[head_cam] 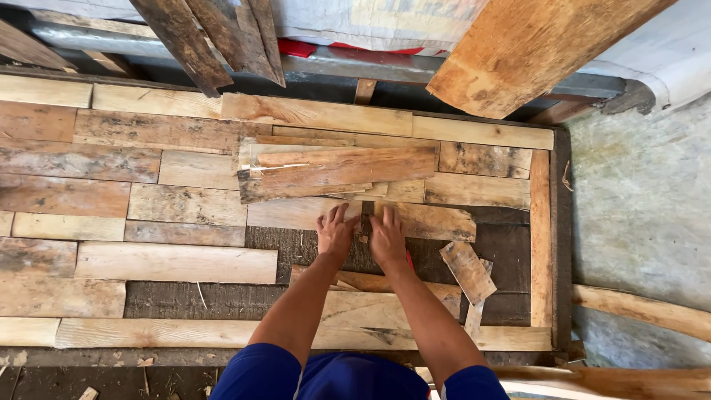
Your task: The person fits thin wood strips into a rectangular frame, arranging them edge to edge in a patchwork pattern. They use red-handled shears to trim strips to size, press pieces into gaps, and reposition strips to fill the remaining bare sections of the panel.
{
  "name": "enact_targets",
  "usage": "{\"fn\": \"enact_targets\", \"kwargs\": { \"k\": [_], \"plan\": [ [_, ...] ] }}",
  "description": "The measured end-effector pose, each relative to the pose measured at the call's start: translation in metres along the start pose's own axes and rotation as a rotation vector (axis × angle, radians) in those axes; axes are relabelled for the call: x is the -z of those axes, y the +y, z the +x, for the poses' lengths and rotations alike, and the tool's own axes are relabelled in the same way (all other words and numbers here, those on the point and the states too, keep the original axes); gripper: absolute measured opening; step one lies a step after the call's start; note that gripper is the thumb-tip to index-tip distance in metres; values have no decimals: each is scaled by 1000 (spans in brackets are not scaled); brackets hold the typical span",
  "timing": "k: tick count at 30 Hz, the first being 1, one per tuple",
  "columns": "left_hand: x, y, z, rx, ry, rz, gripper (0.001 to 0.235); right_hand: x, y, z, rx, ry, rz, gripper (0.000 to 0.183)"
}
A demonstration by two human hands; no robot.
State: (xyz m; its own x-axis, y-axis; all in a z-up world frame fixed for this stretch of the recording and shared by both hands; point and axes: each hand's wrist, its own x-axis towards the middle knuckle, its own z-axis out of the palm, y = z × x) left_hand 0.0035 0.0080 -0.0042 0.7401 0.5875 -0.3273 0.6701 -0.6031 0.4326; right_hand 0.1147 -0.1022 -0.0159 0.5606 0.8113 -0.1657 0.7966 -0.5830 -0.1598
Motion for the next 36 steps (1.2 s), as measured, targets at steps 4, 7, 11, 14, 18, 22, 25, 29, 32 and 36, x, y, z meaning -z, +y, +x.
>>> {"fn": "enact_targets", "kwargs": {
  "k": [4,7,11,14,18,22,25,29,32,36],
  "plan": [
    [-8,-3,2,-1,2,2,44,12,-8,-10,76,128,163,43],
    [-6,-3,0,-1,33,-15,45,14,-12,-12,141,29,195,45],
    [-10,-5,1,-25,71,-36,40,11,-12,-19,204,152,203,41],
    [-11,-6,3,-30,69,-30,41,14,-11,-22,181,98,207,34],
    [-8,-5,0,-23,57,-52,43,25,-18,-23,171,23,310,25],
    [-6,-4,0,-26,52,-36,45,10,-21,-25,82,9,346,20],
    [-6,-3,2,-8,27,-32,47,4,-22,-24,27,-2,340,17],
    [-8,-4,4,8,-14,8,51,10,-25,-24,-27,28,448,21],
    [8,4,-1,18,-51,22,53,15,-30,-25,-38,48,455,24],
    [2,-1,-1,0,-3,-16,47,9,-33,-24,-59,103,438,23]
  ]
}}
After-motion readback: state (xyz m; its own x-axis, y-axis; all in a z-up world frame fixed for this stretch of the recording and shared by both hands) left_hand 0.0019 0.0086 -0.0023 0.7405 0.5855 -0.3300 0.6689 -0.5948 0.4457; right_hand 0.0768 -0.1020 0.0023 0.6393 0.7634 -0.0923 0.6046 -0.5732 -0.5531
